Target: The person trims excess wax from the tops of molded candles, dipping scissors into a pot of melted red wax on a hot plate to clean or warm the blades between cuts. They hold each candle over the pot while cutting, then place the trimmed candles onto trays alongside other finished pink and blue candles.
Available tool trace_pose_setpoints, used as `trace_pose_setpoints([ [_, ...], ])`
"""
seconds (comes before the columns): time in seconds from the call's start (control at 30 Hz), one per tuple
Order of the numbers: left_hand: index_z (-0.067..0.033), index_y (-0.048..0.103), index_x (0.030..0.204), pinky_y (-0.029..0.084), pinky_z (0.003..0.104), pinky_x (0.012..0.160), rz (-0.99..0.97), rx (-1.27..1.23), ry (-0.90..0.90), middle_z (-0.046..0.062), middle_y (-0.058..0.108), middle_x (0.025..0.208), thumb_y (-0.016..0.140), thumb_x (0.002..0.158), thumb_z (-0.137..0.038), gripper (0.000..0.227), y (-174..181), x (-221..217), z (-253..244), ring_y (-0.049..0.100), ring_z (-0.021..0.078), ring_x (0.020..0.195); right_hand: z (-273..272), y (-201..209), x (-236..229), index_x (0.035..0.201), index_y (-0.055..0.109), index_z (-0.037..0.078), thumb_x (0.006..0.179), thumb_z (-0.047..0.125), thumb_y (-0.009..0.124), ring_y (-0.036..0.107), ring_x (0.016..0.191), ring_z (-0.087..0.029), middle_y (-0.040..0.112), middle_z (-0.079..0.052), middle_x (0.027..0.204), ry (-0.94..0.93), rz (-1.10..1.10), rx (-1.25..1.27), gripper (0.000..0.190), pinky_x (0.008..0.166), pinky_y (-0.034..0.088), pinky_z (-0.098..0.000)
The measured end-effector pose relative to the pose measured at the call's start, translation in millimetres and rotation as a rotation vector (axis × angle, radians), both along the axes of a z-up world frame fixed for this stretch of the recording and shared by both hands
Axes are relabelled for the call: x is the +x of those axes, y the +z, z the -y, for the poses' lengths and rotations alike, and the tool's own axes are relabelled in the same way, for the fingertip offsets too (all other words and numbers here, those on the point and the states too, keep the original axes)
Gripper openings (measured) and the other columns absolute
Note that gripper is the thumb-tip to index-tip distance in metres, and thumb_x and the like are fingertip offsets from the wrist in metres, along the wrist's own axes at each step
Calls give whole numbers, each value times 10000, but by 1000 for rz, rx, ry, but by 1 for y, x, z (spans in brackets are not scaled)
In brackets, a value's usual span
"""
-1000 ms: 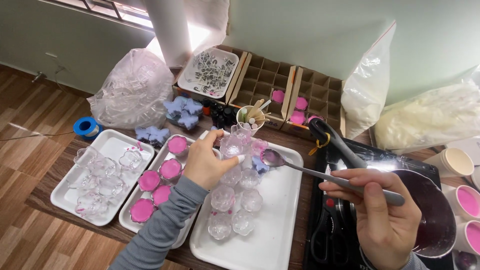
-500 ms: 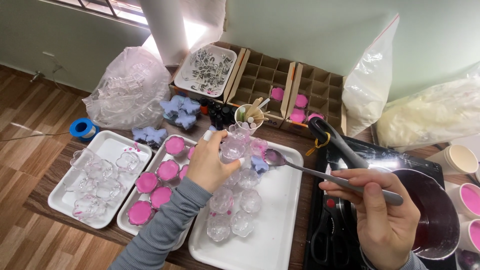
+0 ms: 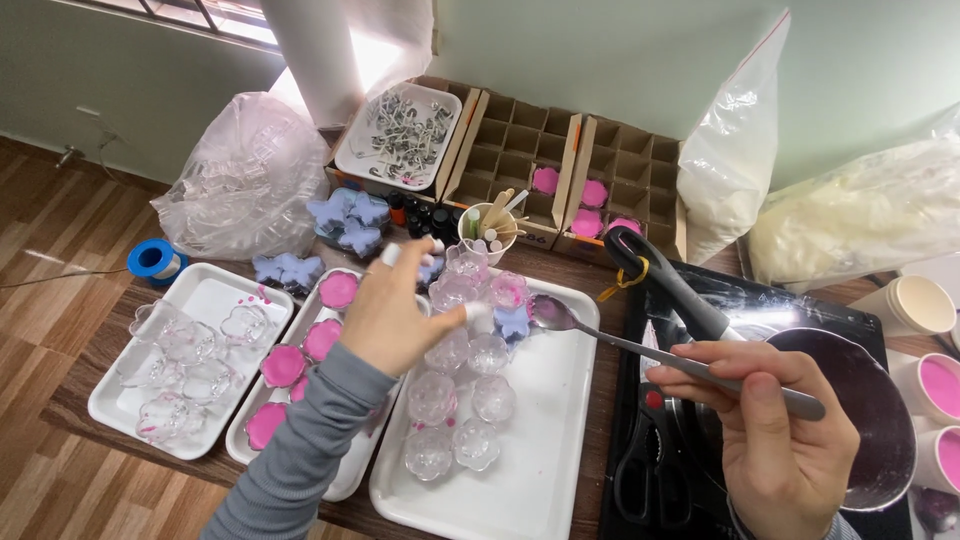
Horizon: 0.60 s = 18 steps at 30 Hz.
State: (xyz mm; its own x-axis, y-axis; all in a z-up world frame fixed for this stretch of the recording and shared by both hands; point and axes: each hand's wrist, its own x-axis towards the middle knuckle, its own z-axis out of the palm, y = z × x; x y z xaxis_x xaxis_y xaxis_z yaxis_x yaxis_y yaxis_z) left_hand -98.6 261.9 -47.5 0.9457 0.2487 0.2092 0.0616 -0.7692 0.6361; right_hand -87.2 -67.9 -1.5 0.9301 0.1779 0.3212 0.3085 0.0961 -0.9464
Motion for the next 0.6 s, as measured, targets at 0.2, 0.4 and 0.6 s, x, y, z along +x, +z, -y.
trace_pose_setpoints([
  [0.2,-31,608,1269,494,459,904,102,9,11,152,680,1101,799,826,-372,591,20,14,1,616,345,1043,7,1,-3,1134,545,-105,1150,72,385,742,1013,-393,649,-327,1169,-34,54,1,238,919,648,-455],
  [0.4,-13,600,1198,481,473,863,-29,343,-35,198,643,1085,824,755,-355,603,20,26,25,588,382,1033,18,1,-5,1120,536,-106,1165,91,393,744,950,-388,653,-340,1115,-54,73,4,248,907,654,-463],
  [0.6,-101,684,1023,302,565,1095,30,653,-264,90,694,1059,679,830,-111,193,-19,48,51,579,289,1247,26,7,-9,1117,536,-86,1146,119,414,744,987,-382,645,-312,1154,-91,76,81,241,904,656,-469],
])
